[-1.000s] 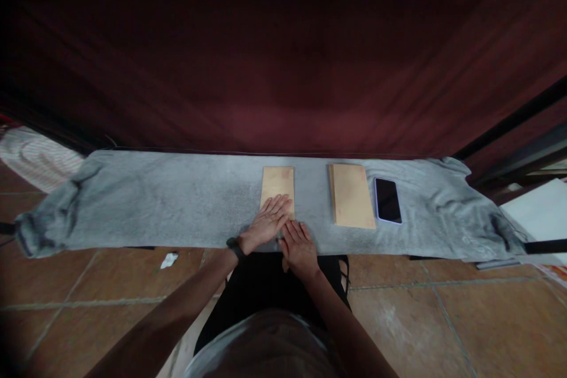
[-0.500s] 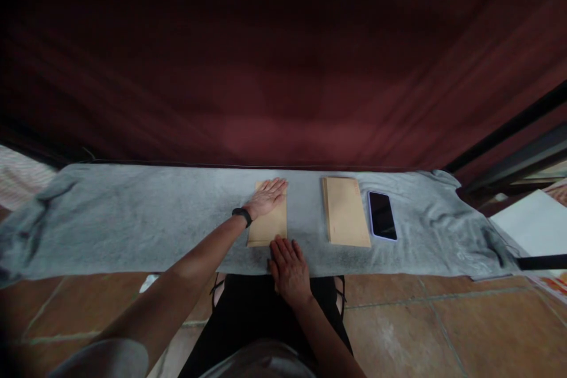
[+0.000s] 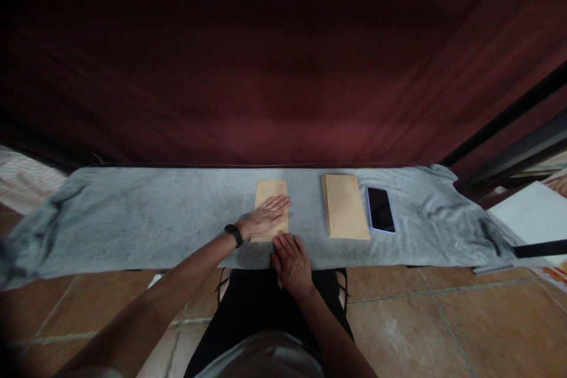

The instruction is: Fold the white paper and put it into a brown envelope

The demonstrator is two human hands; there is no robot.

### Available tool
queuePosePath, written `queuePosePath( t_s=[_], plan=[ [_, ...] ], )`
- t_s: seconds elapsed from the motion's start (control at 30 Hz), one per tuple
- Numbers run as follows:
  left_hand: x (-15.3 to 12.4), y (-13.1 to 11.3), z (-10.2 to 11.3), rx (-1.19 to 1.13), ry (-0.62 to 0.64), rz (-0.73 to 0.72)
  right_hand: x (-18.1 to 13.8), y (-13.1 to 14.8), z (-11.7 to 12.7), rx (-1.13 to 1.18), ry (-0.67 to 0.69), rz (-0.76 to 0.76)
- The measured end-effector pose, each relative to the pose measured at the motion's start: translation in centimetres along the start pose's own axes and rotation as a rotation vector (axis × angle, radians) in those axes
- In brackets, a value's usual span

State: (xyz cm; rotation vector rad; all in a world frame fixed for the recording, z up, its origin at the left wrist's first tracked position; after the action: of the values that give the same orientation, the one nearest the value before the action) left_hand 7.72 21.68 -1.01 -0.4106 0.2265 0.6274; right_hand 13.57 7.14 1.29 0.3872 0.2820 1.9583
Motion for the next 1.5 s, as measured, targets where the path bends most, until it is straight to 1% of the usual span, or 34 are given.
queuePosePath(
  t_s=[0.17,0.3,0.4,0.47,0.57,0.77,0.87,0.97,1.03,1.13,1.2,1.3,1.4,1.5],
  plan=[
    [-2.5,-2.6,-1.3,-0.038,0.006,-0.020,0.0,0.0,0.0,0.009,0.021,-0.011],
    [-4.8,-4.3,-2.6,-0.055,-0.017,0.004,-0.1,0.0,-0.3,0.012,0.015,-0.011],
    [-6.6,-5.5,-3.6,-0.034,-0.059,0.036,-0.1,-0.2,-0.5,-0.002,0.011,-0.023],
    [-8.0,-6.1,-4.1,0.009,-0.117,0.075,-0.2,-0.1,-0.6,-0.016,0.022,-0.010],
    [-10.0,-6.2,-4.5,0.067,-0.193,0.149,-0.2,0.2,-0.5,-0.032,0.038,0.004],
    [-12.8,-5.1,-4.7,0.102,-0.238,0.245,-0.5,-0.1,0.0,-0.031,0.001,-0.040],
    [-13.0,-5.0,-4.7,0.097,-0.269,0.296,-0.8,-1.0,0.0,-0.024,-0.057,-0.108],
    [-12.1,-5.1,-4.7,0.072,-0.311,0.361,-0.3,-2.3,0.0,0.021,-0.114,-0.211],
    [-11.2,-5.3,-4.7,0.061,-0.337,0.397,0.6,-3.3,0.0,0.134,-0.140,-0.279],
    [-9.9,-5.5,-4.6,0.069,-0.337,0.418,2.1,-5.0,-0.2,0.461,-0.183,-0.342],
    [-9.3,-5.7,-4.4,0.090,-0.310,0.421,3.0,-6.0,-0.2,0.616,-0.206,-0.350],
    [-9.1,-5.9,-3.6,0.115,-0.296,0.430,4.0,-6.9,0.2,0.740,-0.218,-0.332],
    [-9.0,-6.3,-2.9,0.120,-0.308,0.436,4.4,-6.9,0.7,0.876,-0.221,-0.296],
    [-8.9,-6.6,-2.2,0.096,-0.334,0.455,4.4,-6.3,0.7,1.150,-0.210,-0.311]
  ],
)
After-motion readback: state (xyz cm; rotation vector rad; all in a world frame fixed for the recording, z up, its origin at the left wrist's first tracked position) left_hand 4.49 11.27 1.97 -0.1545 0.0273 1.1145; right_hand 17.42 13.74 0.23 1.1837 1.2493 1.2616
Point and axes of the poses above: each hand's wrist, its own x-axis towards the middle knuckle, its own z-axis out of the back of the hand, y = z × x, the point moved 9 cm from there along x, towards the middle knuckle, and after that the axes turned 15 degrees about y, right-handed, at the moved point
